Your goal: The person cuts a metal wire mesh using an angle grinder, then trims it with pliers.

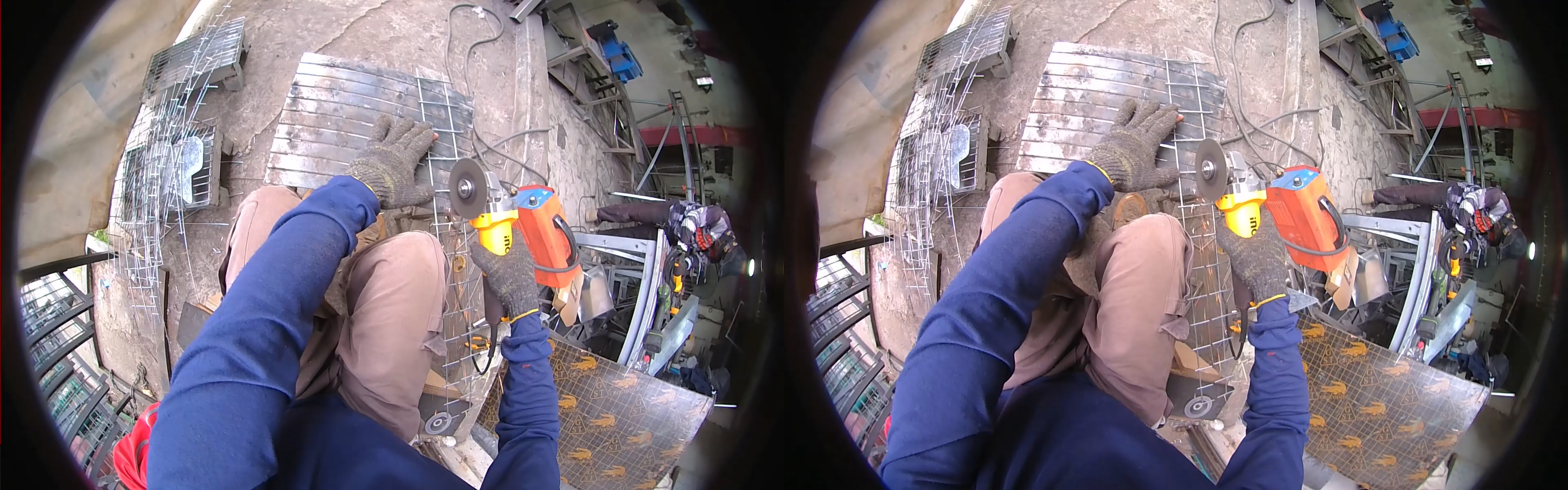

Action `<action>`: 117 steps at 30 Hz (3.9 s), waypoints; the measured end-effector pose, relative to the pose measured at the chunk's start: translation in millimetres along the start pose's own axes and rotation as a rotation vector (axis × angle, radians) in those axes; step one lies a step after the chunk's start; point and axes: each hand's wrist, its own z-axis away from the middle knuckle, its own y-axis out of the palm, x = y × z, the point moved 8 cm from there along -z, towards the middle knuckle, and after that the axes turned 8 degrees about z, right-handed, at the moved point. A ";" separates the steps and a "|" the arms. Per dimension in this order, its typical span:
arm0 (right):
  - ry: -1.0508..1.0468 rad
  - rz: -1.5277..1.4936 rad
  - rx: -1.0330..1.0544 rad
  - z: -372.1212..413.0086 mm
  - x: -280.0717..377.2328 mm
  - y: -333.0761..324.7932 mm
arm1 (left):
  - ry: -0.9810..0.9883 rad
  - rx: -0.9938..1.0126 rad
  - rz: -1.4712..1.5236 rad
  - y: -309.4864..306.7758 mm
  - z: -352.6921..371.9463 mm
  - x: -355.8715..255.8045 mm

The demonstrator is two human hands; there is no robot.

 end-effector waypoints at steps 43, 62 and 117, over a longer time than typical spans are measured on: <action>-0.005 0.017 0.009 -1.7 -5.2 3.5 | -0.026 0.014 -0.010 -4.1 -1.5 -4.1; -0.016 -0.305 0.015 -1.2 -16.5 -1.9 | -0.006 -0.031 0.004 0.8 -1.1 -0.6; 0.007 -0.315 -0.573 77.9 -143.2 -138.7 | 0.158 -0.031 -0.191 -4.1 -18.7 -17.0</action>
